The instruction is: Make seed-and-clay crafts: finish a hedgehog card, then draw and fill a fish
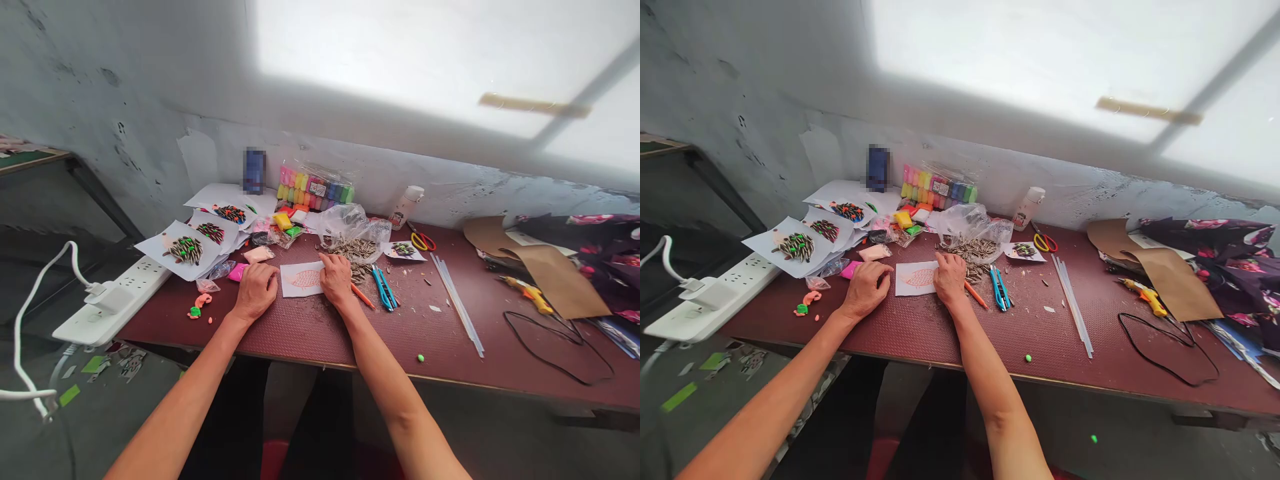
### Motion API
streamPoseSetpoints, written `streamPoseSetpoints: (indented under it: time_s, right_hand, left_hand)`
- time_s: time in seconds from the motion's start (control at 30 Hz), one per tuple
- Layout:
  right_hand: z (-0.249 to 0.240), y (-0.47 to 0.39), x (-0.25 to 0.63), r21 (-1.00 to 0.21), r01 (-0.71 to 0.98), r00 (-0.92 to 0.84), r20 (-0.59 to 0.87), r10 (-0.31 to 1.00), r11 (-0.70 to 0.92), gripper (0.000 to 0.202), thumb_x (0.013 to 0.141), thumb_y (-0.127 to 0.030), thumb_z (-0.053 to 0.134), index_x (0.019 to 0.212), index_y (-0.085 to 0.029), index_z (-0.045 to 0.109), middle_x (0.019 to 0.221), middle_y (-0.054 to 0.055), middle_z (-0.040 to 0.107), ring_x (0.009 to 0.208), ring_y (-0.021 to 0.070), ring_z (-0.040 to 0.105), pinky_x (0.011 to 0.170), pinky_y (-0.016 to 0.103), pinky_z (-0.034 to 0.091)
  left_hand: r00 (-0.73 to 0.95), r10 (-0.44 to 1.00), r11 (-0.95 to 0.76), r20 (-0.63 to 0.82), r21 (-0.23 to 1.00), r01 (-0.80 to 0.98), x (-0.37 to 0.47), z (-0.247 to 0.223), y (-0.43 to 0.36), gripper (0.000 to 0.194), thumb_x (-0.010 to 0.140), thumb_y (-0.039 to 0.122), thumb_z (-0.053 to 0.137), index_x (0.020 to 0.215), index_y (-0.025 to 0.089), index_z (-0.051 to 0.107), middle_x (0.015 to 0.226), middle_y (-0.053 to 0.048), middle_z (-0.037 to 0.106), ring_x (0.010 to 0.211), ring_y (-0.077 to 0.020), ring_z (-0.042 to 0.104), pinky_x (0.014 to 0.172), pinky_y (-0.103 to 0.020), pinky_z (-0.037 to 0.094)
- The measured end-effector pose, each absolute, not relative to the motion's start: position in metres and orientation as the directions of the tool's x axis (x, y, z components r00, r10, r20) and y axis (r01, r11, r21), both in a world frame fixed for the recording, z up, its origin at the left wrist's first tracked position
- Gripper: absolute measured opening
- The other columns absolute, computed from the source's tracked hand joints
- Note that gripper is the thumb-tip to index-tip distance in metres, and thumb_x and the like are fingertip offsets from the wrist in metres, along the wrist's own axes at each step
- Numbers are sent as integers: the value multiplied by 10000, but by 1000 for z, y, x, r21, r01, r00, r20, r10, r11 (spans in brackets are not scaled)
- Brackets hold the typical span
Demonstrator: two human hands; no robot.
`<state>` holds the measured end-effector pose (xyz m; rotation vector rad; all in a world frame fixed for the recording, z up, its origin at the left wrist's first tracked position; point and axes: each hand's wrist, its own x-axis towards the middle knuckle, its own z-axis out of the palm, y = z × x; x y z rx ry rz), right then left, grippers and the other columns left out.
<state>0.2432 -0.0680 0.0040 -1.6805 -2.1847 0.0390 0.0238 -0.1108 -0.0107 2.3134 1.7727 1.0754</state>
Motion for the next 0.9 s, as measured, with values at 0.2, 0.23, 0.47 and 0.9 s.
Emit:
streamPoseSetpoints:
  time_s: [0.2,0.23,0.47,0.9]
  right_hand:
    - [-1,-66,245,-194,943,-223,239,945,271,508,883,-131,500,1372,-195,619,1285,121,666,1253,280,481,1059,411,322]
    - [-2,-66,245,-190,944,-220,244,944,270,496,886,-137,498,1361,-194,627,1252,125,675,1225,281,495,1048,413,329]
    - [1,-67,244,-214,947,-181,267,947,241,498,880,-120,492,1352,-192,635,1274,128,657,1182,273,517,1031,396,337]
    - [5,-69,245,-269,934,-161,266,950,234,524,880,-98,469,1378,-158,624,1231,119,696,1180,275,519,1037,387,329]
  left_hand:
    - [-69,848,-265,525,534,803,20,-12,-109,162,854,175,496,853,220,651,912,-75,729,930,-271,641,852,-431,479]
    - [-88,848,-253,523,543,801,20,-13,-108,161,853,180,499,852,221,655,906,-73,732,914,-268,643,847,-430,483]
    - [44,858,-325,511,475,817,23,-15,-109,191,840,183,516,874,228,698,905,-79,732,961,-279,641,926,-474,469]
    - [24,875,-310,483,523,794,22,-16,-107,236,798,128,502,881,219,703,947,-83,735,998,-283,641,949,-479,462]
